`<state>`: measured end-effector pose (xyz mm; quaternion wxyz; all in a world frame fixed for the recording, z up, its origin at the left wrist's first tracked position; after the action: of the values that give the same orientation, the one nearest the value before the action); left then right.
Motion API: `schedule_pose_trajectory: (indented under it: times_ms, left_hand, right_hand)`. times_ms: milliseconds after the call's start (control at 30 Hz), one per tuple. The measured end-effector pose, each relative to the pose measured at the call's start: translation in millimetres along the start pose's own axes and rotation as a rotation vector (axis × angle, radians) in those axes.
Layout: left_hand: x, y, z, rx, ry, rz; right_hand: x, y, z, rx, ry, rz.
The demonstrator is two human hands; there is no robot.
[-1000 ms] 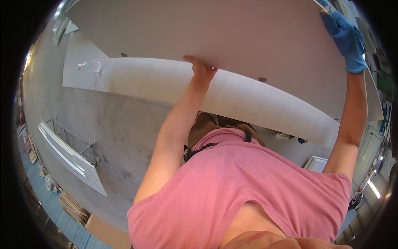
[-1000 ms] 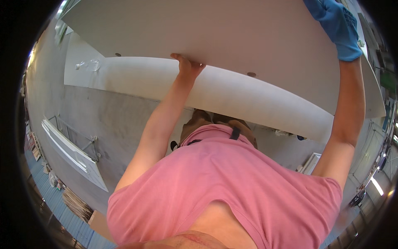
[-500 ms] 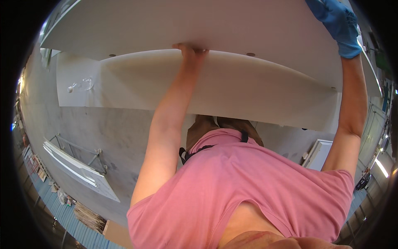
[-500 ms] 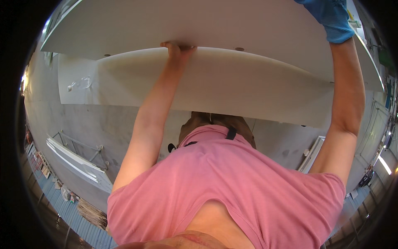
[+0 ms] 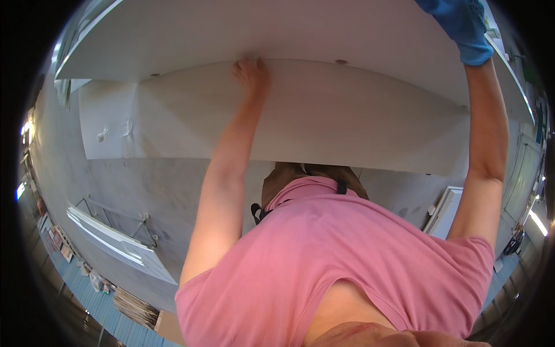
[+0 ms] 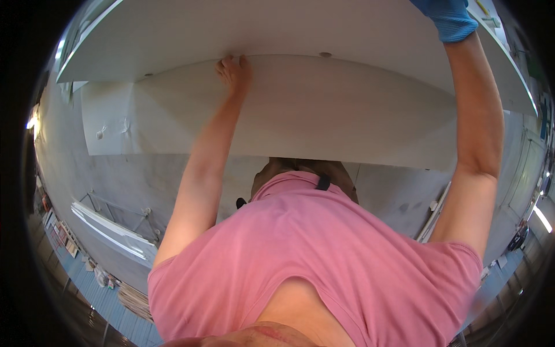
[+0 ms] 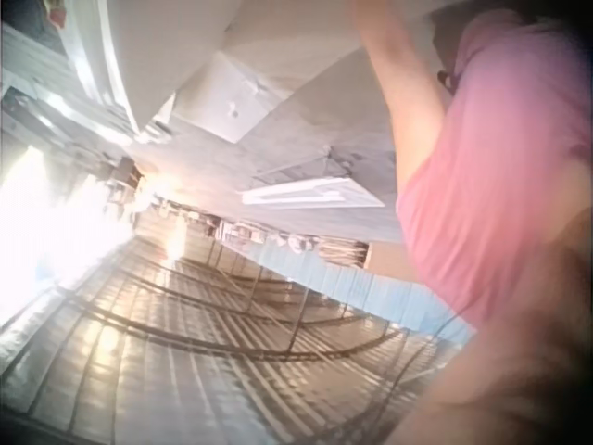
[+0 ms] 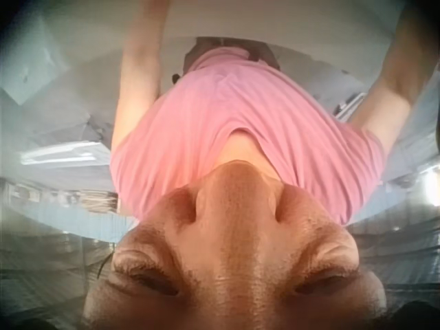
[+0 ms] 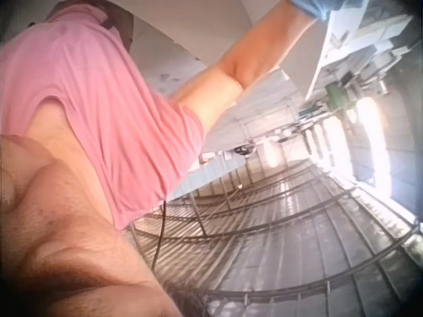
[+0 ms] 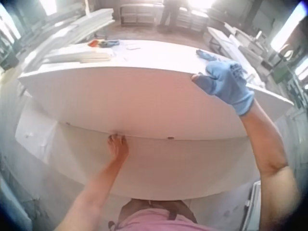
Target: The person puts on blue gloves and wipes a large white board with a cloth and liquid from a bottle. They flip the board over and continue wiping the other side, then place it back on the workbench.
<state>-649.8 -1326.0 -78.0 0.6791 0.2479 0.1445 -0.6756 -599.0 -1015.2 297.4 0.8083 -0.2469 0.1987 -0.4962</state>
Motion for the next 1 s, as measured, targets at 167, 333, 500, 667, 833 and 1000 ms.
schedule_pose_trajectory:
  times_ms: [167,333,500,667,833,1000]
  left_hand:
    - [-41,67,-87,0.134,-0.369,-0.263]
    - [-118,335,-170,0.883,-0.034,-1.440]
    - [-51,436,-231,0.613,0.088,-1.824]
    - [-17,196,-121,0.487,-0.124,-1.115]
    - [170,34,51,-0.073,-0.240,-0.272]
    - [504,166,195,-0.452,-0.243,0.985]
  right_hand:
    - [9,6,-3,0.111,0.053,-0.108]
    - [5,37,-3,0.105,-0.047,-0.141]
    - [24,44,-2,0.155,0.022,0.005]
    - [18,62,9,0.197,0.098,0.032]
    - [39,40,-8,0.015,0.118,-0.023]
    - [49,31,-6,-0.023,0.125,-0.052]
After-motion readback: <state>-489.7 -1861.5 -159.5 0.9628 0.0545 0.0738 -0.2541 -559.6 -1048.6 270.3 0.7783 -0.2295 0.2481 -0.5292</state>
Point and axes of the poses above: each hand's wrist, its own y-axis away from the middle knuckle, its own z-axis out of the back of the hand, x = y × z, the point moved 6 cm from there along -y, towards the middle knuckle, and after that the axes turned 4 degrees about -y, right-handed, at the moved point
